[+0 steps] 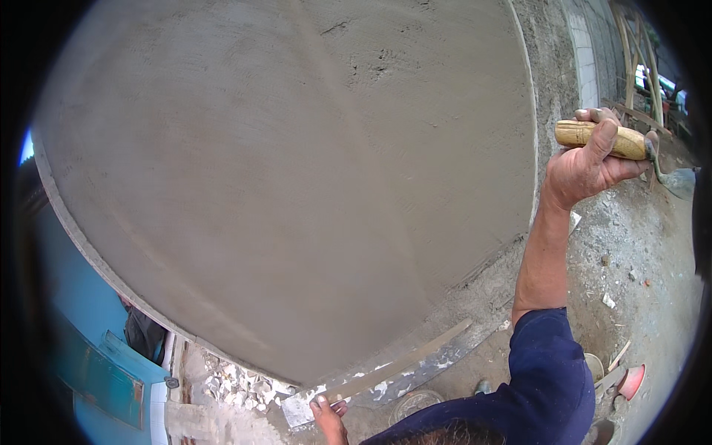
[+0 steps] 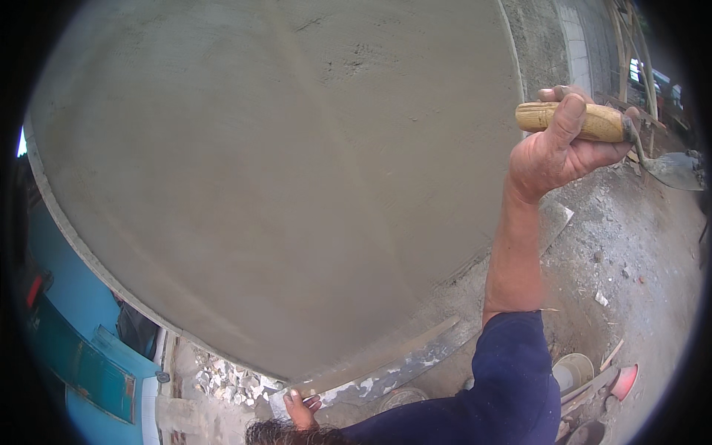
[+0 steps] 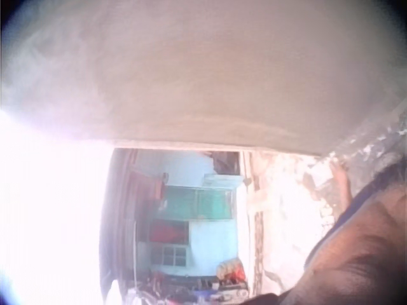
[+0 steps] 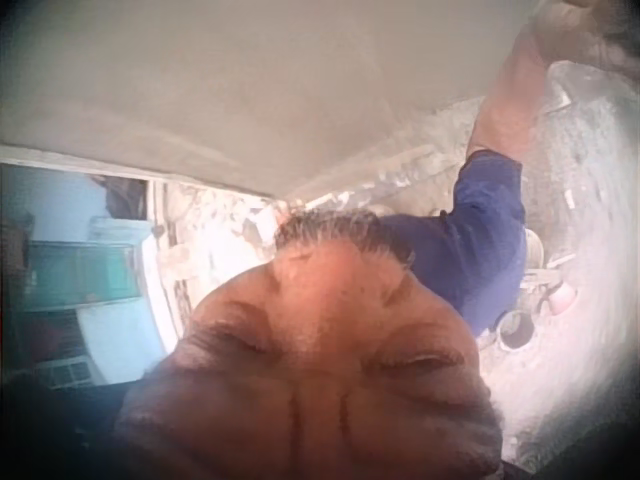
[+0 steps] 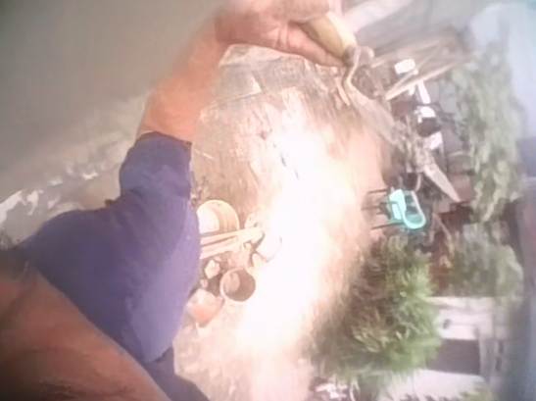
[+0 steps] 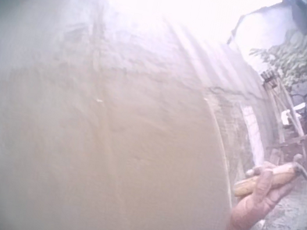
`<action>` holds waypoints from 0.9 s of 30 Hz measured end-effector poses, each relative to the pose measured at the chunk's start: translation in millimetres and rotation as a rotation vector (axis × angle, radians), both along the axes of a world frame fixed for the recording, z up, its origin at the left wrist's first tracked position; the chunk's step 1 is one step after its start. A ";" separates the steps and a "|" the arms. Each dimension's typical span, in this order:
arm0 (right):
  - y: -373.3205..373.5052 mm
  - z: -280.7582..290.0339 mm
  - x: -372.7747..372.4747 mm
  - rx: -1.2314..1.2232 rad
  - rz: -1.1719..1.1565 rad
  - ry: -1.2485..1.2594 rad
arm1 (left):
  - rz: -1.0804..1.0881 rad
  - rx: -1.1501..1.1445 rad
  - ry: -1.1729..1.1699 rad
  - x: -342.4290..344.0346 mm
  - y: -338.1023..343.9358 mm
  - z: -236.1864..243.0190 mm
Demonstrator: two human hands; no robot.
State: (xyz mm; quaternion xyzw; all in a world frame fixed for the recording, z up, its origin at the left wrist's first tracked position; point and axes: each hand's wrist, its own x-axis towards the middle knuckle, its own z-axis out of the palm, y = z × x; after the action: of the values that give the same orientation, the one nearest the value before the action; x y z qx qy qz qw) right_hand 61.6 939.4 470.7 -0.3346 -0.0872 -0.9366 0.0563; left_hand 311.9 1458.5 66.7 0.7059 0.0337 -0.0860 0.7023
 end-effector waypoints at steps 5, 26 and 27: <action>-59.7 -14.8 172.9 0.164 0.047 -0.047 | 0.025 0.011 -0.070 -20.4 -4.1 1.7; 175.9 -640.8 -129.6 2.012 0.556 1.381 | 0.142 -0.788 -0.083 76.3 -170.8 55.1; 179.8 -623.4 -140.6 2.081 0.676 1.220 | 0.002 -0.800 -0.103 93.4 -190.7 56.2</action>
State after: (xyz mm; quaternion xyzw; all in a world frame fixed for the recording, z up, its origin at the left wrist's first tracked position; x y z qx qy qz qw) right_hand -79.0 1119.2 -152.8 -0.4712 0.6520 -0.1925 0.5619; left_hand 405.2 1267.9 123.0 0.3800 -0.0372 -0.0561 0.9225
